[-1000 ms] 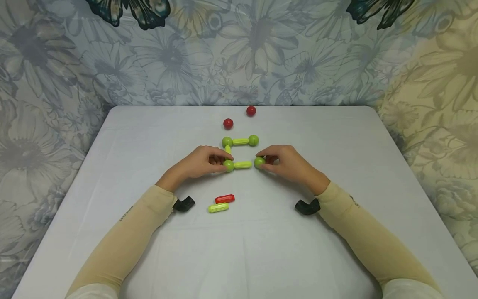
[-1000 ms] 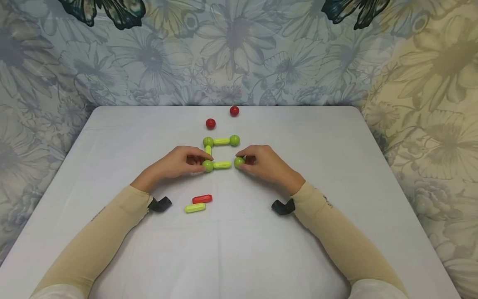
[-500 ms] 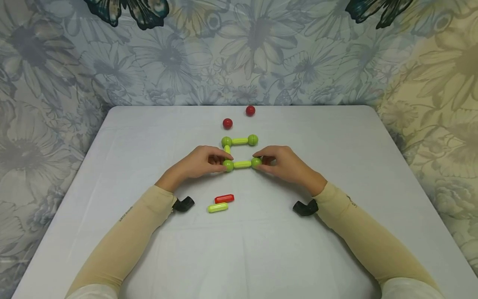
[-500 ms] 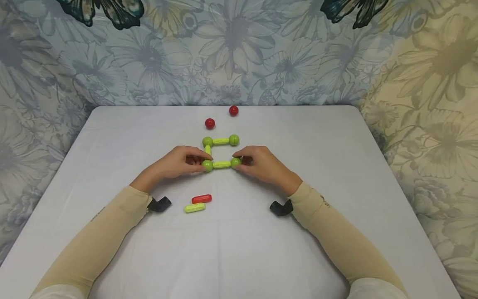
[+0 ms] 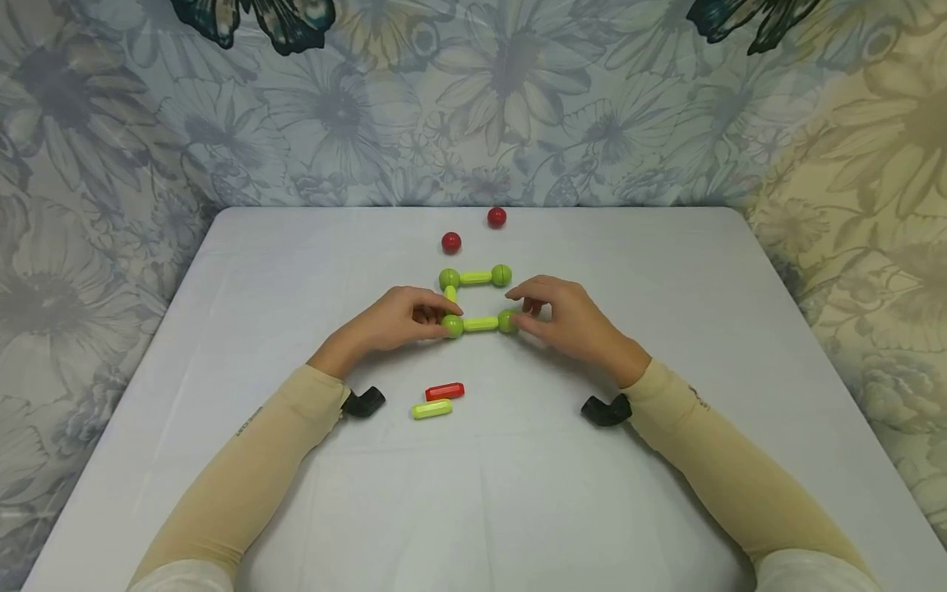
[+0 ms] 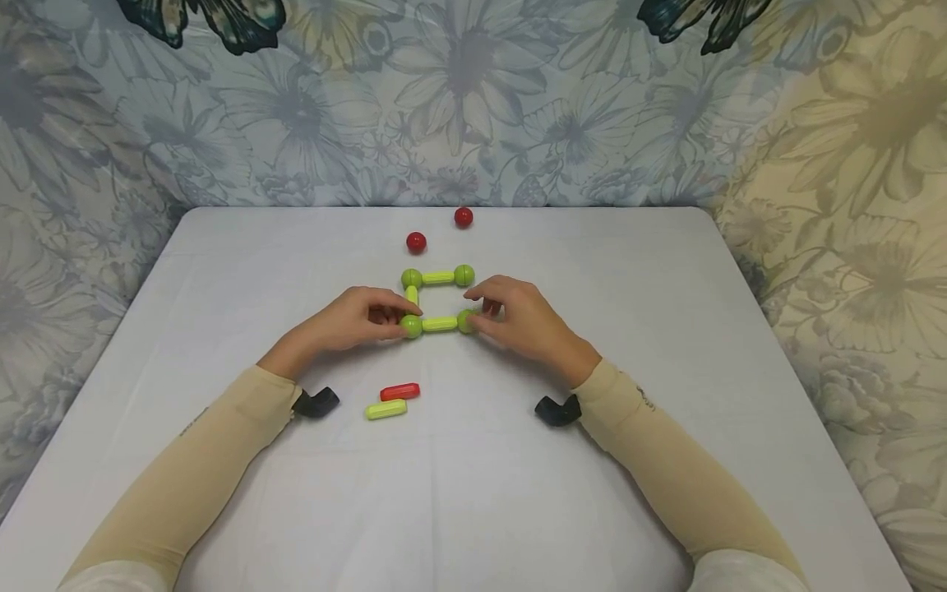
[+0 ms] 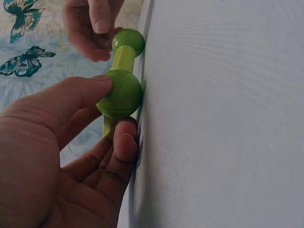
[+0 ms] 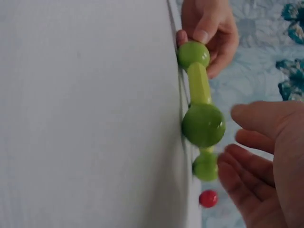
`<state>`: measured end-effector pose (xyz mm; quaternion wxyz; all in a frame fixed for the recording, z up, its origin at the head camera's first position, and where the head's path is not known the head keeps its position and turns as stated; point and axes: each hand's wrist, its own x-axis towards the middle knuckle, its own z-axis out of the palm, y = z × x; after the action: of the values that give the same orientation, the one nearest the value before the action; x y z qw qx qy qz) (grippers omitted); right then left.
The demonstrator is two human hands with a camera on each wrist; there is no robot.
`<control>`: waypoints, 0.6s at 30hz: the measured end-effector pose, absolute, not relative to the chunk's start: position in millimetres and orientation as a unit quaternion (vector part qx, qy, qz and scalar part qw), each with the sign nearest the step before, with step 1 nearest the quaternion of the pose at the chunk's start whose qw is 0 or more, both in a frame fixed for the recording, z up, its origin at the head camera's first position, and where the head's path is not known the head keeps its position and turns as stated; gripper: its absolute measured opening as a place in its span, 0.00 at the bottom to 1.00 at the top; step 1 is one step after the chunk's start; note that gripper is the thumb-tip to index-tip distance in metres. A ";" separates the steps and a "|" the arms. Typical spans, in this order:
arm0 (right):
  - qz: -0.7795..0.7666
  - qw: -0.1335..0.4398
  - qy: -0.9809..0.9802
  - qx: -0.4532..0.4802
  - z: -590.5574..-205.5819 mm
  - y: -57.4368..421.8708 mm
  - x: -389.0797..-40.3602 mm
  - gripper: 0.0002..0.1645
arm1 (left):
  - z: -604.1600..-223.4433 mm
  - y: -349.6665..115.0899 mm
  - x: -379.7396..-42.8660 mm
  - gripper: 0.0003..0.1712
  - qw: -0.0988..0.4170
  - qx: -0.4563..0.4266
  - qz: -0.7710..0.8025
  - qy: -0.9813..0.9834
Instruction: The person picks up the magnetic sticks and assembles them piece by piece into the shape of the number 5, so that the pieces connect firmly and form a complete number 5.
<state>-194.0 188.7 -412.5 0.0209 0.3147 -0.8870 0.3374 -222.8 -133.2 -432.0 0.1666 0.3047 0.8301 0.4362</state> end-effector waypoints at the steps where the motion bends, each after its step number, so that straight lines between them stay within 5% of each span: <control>1: 0.333 0.039 -0.884 0.327 -410.7 185.7 -192.1 0.18 | -431.8 -133.7 -222.7 0.17 0.166 0.304 0.437 0.830; 5: 0.334 0.041 -0.855 0.395 -400.2 166.4 -180.5 0.17 | -432.2 -135.9 -222.6 0.17 0.168 0.306 0.439 0.828; 12: 0.312 -0.155 -0.800 0.489 -395.0 127.2 -177.2 0.24 | -433.5 -138.5 -224.5 0.18 0.160 0.310 0.449 0.823; 18: 0.273 -0.227 -0.788 0.504 -398.5 110.6 -180.6 0.27 | -431.5 -136.9 -223.8 0.18 0.168 0.317 0.458 0.814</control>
<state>-180.6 110.6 -398.5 -0.2275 0.5036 -0.7875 0.2729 -223.8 -136.9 -431.5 0.1676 0.3172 0.8135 0.4577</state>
